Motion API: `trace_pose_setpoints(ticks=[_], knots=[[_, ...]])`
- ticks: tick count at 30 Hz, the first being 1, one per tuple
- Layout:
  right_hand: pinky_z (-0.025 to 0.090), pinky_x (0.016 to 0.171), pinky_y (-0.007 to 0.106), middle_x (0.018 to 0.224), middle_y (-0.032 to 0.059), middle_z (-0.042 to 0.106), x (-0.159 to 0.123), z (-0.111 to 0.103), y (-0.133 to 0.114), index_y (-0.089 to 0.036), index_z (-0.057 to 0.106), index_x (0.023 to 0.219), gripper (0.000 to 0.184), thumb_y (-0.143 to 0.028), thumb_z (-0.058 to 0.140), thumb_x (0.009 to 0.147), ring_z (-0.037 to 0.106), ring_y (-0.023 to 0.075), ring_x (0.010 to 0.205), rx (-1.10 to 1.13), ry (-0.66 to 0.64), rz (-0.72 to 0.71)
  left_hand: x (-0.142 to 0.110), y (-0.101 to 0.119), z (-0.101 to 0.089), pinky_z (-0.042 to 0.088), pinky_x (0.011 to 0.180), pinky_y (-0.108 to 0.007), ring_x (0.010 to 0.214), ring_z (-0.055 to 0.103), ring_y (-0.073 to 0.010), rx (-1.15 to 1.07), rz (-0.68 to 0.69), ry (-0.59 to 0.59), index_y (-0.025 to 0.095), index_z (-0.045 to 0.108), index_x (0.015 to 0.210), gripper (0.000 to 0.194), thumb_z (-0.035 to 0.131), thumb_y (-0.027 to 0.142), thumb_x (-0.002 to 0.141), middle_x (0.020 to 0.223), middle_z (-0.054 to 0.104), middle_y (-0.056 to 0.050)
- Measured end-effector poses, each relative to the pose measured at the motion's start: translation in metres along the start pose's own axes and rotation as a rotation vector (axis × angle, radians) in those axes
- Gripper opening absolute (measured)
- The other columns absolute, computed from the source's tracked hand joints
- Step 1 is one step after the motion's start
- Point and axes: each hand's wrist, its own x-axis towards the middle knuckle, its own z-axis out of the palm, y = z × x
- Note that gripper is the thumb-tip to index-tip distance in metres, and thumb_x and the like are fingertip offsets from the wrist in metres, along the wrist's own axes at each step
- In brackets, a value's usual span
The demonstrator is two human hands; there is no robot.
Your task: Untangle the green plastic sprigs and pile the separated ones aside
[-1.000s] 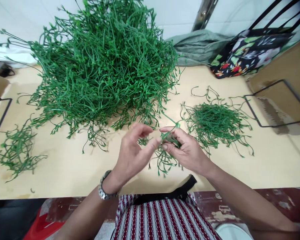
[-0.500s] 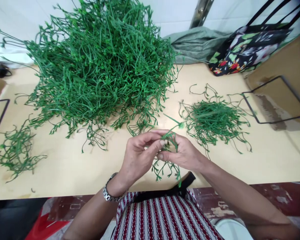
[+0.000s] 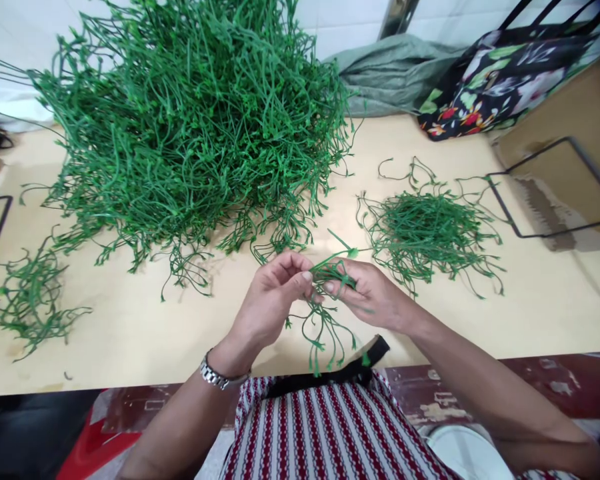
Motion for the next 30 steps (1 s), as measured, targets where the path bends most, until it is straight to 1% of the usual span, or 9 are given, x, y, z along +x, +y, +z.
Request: trace_pose_setpoints(ticks=[4, 7, 10, 13, 16, 19, 21, 26, 30], knots=[[0.041, 0.071, 0.026, 0.082, 0.0035, 0.055, -0.001, 0.001, 0.003, -0.015, 0.054, 0.088, 0.015, -0.026, 0.044, 0.088, 0.051, 0.0126, 0.077, 0.015, 0.016, -0.020, -0.002, -0.003, 0.000, 0.044, 0.054, -0.021, 0.052, 0.059, -0.0098, -0.037, -0.028, -0.032, 0.014, 0.050, 0.073, 0.014, 0.062, 0.016, 0.069, 0.058, 0.056, 0.003], [0.040, 0.066, 0.023, 0.077, 0.0016, 0.052, -0.001, 0.003, 0.005, -0.015, 0.052, 0.085, 0.018, -0.031, 0.044, 0.088, 0.049, 0.0106, 0.072, 0.143, 0.017, 0.044, -0.003, -0.006, 0.001, 0.045, 0.054, -0.021, 0.051, 0.058, -0.0088, -0.025, 0.022, -0.003, 0.014, 0.051, 0.073, 0.014, 0.064, 0.014, 0.067, 0.061, 0.056, 0.003], [0.038, 0.059, 0.021, 0.072, -0.0007, 0.049, 0.000, 0.005, 0.007, -0.015, 0.051, 0.083, 0.028, -0.042, 0.045, 0.086, 0.044, 0.0078, 0.062, 0.327, -0.015, 0.098, -0.004, -0.007, 0.002, 0.046, 0.056, -0.021, 0.053, 0.056, -0.0081, 0.028, 0.084, 0.026, 0.014, 0.052, 0.072, 0.011, 0.062, 0.011, 0.068, 0.059, 0.056, 0.003], [0.035, 0.054, 0.020, 0.069, -0.0026, 0.046, 0.001, 0.007, 0.009, -0.015, 0.050, 0.082, 0.036, -0.050, 0.054, 0.078, 0.039, 0.0066, 0.058, 0.456, -0.087, 0.158, -0.004, -0.006, 0.005, 0.044, 0.055, -0.018, 0.054, 0.053, -0.0059, 0.084, 0.135, 0.071, 0.013, 0.054, 0.071, 0.009, 0.061, 0.009, 0.068, 0.060, 0.055, 0.004], [0.032, 0.051, 0.019, 0.068, -0.0046, 0.041, 0.001, 0.009, 0.008, -0.015, 0.048, 0.082, 0.034, -0.040, 0.068, 0.068, 0.037, 0.0062, 0.059, 0.467, -0.149, 0.235, -0.004, -0.005, 0.008, 0.042, 0.052, -0.017, 0.053, 0.051, -0.0056, 0.184, 0.160, 0.099, 0.013, 0.055, 0.069, 0.007, 0.060, 0.009, 0.068, 0.060, 0.055, 0.004], [0.032, 0.051, 0.018, 0.067, -0.0052, 0.039, 0.001, 0.010, 0.005, -0.016, 0.046, 0.079, 0.021, -0.023, 0.063, 0.070, 0.036, 0.0059, 0.059, 0.403, -0.179, 0.272, -0.004, -0.004, 0.010, 0.041, 0.053, -0.018, 0.054, 0.051, -0.0067, 0.278, 0.205, 0.087, 0.014, 0.055, 0.067, 0.007, 0.059, 0.009, 0.068, 0.060, 0.054, 0.003], [0.031, 0.050, 0.018, 0.066, -0.0053, 0.038, 0.001, 0.010, 0.004, -0.015, 0.045, 0.077, 0.012, -0.017, 0.056, 0.072, 0.036, 0.0055, 0.058, 0.353, -0.168, 0.278, -0.003, -0.004, 0.011, 0.041, 0.053, -0.018, 0.055, 0.049, -0.0067, 0.327, 0.238, 0.094, 0.014, 0.055, 0.066, 0.007, 0.059, 0.008, 0.068, 0.059, 0.053, 0.004], [0.034, 0.053, 0.019, 0.067, -0.0037, 0.043, 0.002, 0.007, 0.004, -0.014, 0.048, 0.077, 0.004, -0.017, 0.051, 0.075, 0.040, 0.0061, 0.061, 0.293, -0.113, 0.222, -0.003, -0.006, 0.010, 0.038, 0.053, -0.019, 0.056, 0.048, -0.0081, 0.371, 0.226, 0.113, 0.015, 0.057, 0.067, 0.005, 0.058, 0.010, 0.069, 0.061, 0.054, 0.002], [0.035, 0.054, 0.019, 0.067, -0.0033, 0.045, 0.003, 0.004, 0.004, -0.014, 0.048, 0.074, 0.006, -0.018, 0.053, 0.074, 0.042, 0.0068, 0.062, 0.313, -0.109, 0.224, -0.002, -0.009, 0.007, 0.039, 0.056, -0.020, 0.059, 0.050, -0.0088, 0.392, 0.233, 0.059, 0.015, 0.056, 0.071, 0.007, 0.055, 0.008, 0.070, 0.064, 0.055, 0.002]])
